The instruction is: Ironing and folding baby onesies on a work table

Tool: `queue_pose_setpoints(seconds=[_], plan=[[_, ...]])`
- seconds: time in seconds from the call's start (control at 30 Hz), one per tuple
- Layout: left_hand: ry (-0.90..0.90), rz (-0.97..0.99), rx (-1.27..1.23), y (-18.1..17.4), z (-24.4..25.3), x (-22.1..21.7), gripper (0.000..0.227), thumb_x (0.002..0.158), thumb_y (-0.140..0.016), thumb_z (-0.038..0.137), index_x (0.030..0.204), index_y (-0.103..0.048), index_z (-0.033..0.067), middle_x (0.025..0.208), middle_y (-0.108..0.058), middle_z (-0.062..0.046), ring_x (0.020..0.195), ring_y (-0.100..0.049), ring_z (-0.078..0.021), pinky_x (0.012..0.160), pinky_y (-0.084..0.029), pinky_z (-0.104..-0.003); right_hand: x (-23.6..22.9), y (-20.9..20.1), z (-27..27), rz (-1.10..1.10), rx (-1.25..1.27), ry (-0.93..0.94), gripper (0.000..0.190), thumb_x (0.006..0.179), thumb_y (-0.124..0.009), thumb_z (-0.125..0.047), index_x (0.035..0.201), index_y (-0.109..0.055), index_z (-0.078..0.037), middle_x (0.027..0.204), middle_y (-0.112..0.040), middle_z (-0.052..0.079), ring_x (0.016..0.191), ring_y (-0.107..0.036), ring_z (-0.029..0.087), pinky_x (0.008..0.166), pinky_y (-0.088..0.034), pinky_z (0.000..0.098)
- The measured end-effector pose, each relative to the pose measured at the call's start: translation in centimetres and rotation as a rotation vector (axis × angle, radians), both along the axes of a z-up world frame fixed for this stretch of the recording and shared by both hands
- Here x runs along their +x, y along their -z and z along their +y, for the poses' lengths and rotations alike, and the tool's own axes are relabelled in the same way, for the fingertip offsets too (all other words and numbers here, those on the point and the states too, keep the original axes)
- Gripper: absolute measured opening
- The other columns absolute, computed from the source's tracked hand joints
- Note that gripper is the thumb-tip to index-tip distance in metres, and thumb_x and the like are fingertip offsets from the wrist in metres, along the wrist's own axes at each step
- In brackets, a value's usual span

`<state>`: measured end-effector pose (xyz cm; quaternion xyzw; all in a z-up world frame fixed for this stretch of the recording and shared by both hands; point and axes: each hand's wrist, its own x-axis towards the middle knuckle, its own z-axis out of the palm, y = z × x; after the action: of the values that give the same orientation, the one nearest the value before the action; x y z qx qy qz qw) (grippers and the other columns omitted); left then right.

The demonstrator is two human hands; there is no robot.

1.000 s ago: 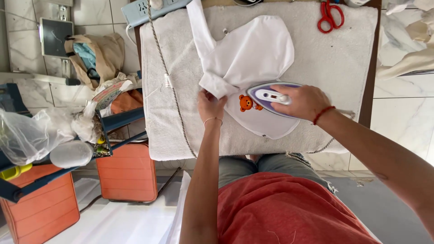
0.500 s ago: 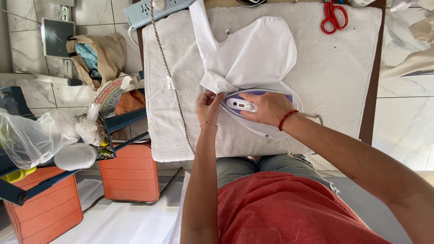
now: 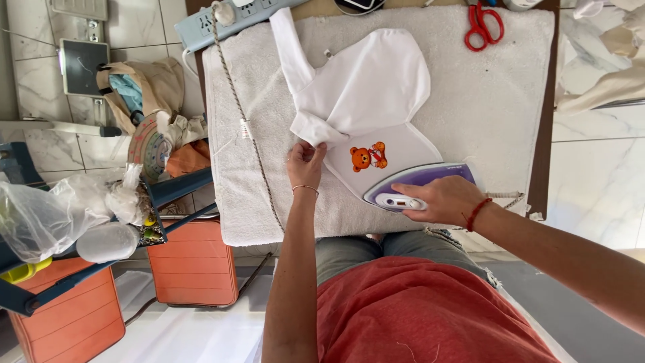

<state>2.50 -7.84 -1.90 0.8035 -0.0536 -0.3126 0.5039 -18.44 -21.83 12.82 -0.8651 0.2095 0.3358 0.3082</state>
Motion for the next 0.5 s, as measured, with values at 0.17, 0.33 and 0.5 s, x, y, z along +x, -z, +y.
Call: queue_pose_setpoints(seconds=[0.17, 0.33, 0.5], plan=[[-0.002, -0.027, 0.001, 0.9, 0.2, 0.1, 0.032, 0.064, -0.077, 0.034, 0.078, -0.06, 0.0106, 0.071, -0.048, -0.004, 0.064, -0.052, -0.0099, 0.06, -0.046, -0.021, -3.3, 0.2, -0.7, -0.015, -0.104, -0.012, 0.051, 0.07, -0.053, -0.049, 0.118, -0.039, -0.042, 0.073, -0.067, 0.006, 0.074, -0.064, 0.026, 0.067, -0.051, 0.0374], [0.001, -0.009, 0.005, -0.7, -0.1, 0.0, 0.03, 0.065, -0.076, 0.032, 0.077, -0.059, 0.0105, 0.07, -0.049, -0.002, 0.063, -0.051, -0.0083, 0.06, -0.046, -0.019, -6.1, -0.5, -1.6, 0.019, -0.17, 0.185, 0.052, 0.069, -0.056, -0.048, 0.119, -0.04, -0.045, 0.072, -0.068, 0.006, 0.073, -0.065, 0.026, 0.068, -0.052, 0.0339], [0.037, -0.032, 0.143, -1.3, -0.5, -0.2, 0.028, 0.063, -0.07, 0.037, 0.07, -0.055, 0.0141, 0.073, -0.047, 0.002, 0.069, -0.044, -0.0099, 0.061, -0.041, -0.023, -8.7, 1.8, -3.1, 0.085, -0.296, 0.357, 0.053, 0.074, -0.045, -0.052, 0.124, -0.042, -0.036, 0.083, -0.066, 0.002, 0.06, -0.065, 0.011, 0.048, -0.058, 0.0229]])
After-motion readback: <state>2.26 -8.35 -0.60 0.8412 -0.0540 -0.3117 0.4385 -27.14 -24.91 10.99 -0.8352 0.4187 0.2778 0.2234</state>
